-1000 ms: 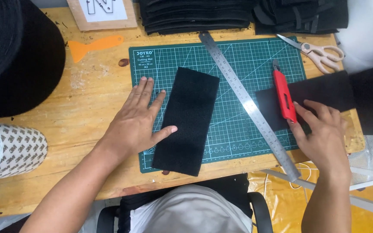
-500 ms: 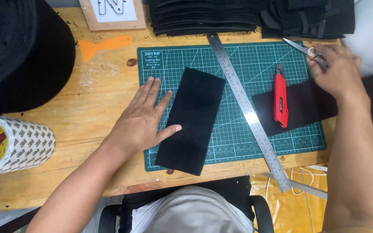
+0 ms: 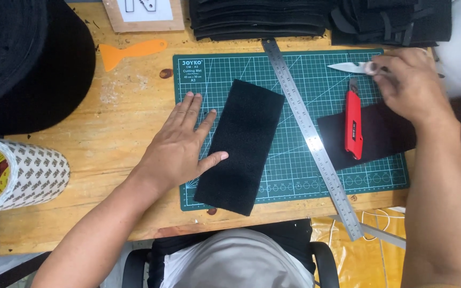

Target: The person uses scissors to trim the edges of a black fabric piece on a green cutting mat. They then smooth the fabric with their hands and place it on the mat.

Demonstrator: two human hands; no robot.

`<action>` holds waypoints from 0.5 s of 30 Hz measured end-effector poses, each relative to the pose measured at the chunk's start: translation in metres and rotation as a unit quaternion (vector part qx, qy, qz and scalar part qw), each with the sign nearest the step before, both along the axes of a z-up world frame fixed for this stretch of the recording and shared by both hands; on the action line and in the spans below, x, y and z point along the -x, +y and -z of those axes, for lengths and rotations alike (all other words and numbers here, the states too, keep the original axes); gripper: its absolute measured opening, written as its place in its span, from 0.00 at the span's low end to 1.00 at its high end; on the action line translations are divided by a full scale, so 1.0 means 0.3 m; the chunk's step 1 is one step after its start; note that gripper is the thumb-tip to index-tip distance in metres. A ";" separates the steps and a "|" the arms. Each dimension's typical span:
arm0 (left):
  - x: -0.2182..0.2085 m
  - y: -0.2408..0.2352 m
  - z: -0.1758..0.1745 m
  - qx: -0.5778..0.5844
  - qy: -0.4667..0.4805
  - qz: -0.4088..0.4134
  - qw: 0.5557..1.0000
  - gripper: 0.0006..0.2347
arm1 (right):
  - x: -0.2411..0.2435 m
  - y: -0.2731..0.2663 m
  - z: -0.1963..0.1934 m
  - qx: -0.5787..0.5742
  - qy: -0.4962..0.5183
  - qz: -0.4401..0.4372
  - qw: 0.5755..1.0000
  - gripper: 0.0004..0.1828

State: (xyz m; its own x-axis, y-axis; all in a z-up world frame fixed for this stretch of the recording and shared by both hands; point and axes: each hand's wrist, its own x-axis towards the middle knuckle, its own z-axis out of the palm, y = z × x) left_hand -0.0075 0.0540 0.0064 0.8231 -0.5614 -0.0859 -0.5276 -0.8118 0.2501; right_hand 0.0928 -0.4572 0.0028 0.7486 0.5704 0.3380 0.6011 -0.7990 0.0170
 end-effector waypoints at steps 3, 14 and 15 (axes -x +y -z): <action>0.000 -0.001 0.003 0.000 -0.006 0.000 1.000 0.39 | -0.037 0.090 -0.007 -0.003 0.021 -0.006 1.000 0.23; -0.003 -0.002 0.015 0.010 -0.018 0.004 1.000 0.39 | 0.389 0.244 -0.157 -0.108 -0.021 0.140 0.984 0.15; 0.004 0.005 0.010 0.006 0.001 -0.003 1.000 0.39 | 0.476 0.251 -0.159 -0.129 -0.033 0.185 0.974 0.08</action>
State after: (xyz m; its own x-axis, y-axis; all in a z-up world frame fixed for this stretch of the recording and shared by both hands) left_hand -0.0087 0.0554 0.0034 0.8258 -0.5581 -0.0814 -0.5228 -0.8116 0.2608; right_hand -0.0500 -0.3819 0.0506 0.8580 0.1565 0.4893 0.2767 -0.9433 -0.1835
